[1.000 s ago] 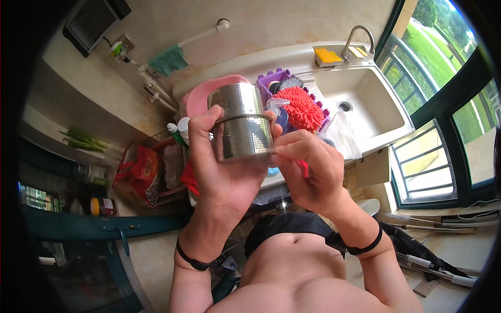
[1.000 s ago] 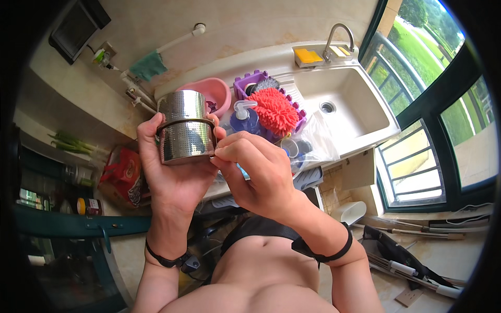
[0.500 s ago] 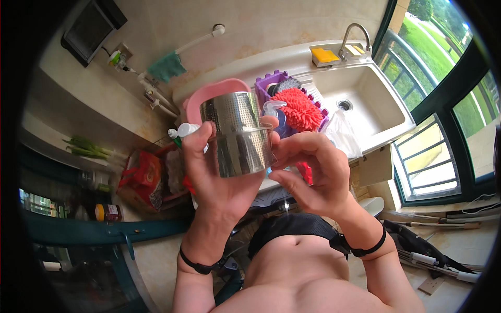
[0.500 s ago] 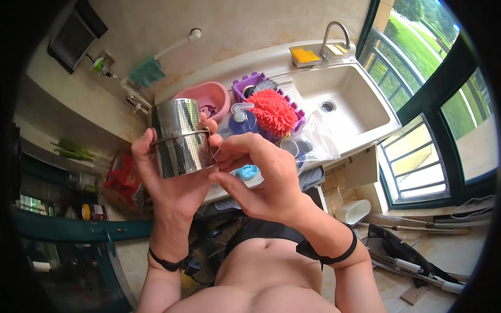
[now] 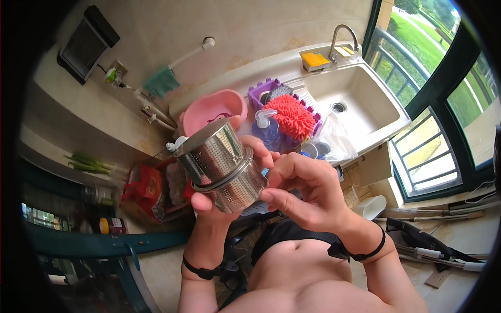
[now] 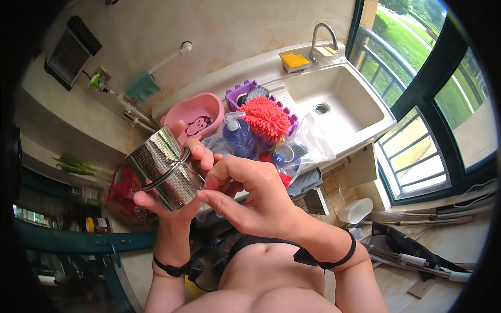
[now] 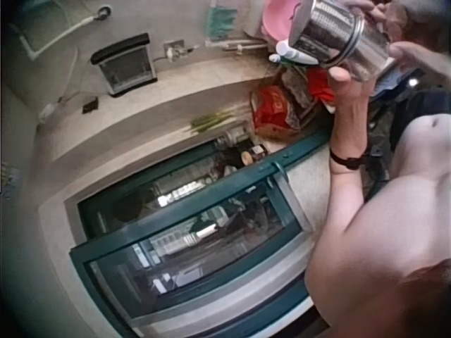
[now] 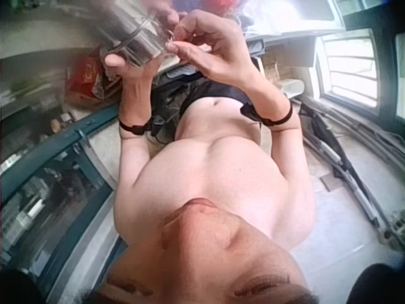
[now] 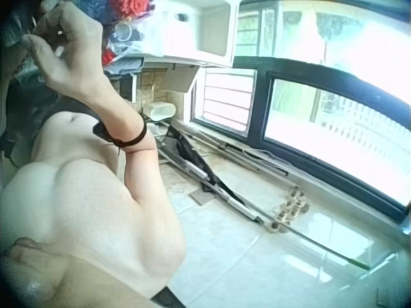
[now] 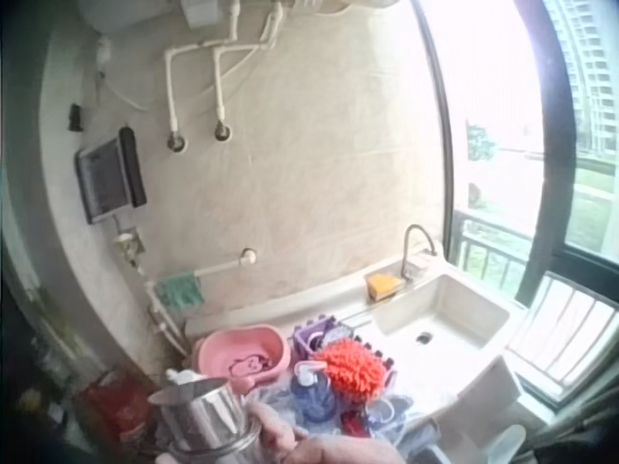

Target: Wiping and assembling a stainless steel container or filter near a sink.

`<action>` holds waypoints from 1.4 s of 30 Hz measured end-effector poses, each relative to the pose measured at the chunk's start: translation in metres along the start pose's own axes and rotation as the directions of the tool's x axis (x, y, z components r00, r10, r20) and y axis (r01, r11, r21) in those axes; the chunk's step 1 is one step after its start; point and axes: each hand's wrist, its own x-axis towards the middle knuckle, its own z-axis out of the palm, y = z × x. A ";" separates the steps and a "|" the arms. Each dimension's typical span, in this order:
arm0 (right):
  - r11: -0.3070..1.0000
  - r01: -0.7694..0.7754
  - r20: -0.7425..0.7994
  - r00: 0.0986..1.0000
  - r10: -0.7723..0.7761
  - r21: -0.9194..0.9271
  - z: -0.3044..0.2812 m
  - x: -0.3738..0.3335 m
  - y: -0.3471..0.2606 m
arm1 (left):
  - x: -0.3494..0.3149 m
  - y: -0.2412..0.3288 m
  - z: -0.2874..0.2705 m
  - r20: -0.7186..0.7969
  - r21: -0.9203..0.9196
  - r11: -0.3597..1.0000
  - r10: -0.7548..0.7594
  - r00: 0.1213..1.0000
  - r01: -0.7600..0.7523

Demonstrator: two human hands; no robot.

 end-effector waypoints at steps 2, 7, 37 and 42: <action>0.999 -0.004 -0.042 0.999 0.005 0.041 0.002 -0.002 0.000 | 0.000 -0.001 0.000 0.003 -0.001 1.000 -0.020 1.000 0.020; 0.900 -0.305 -0.011 0.946 0.324 0.313 0.002 0.000 -0.016 | 0.001 0.000 -0.009 0.143 0.052 0.998 0.039 0.989 -0.047; 0.758 -0.375 0.014 0.900 0.436 0.534 -0.005 0.015 -0.008 | -0.003 0.022 0.011 -0.158 0.198 0.970 -0.112 0.981 0.143; 0.828 -0.356 0.004 0.919 0.394 0.434 -0.008 0.017 -0.006 | 0.001 0.025 0.011 -0.185 0.156 0.976 -0.124 0.975 0.154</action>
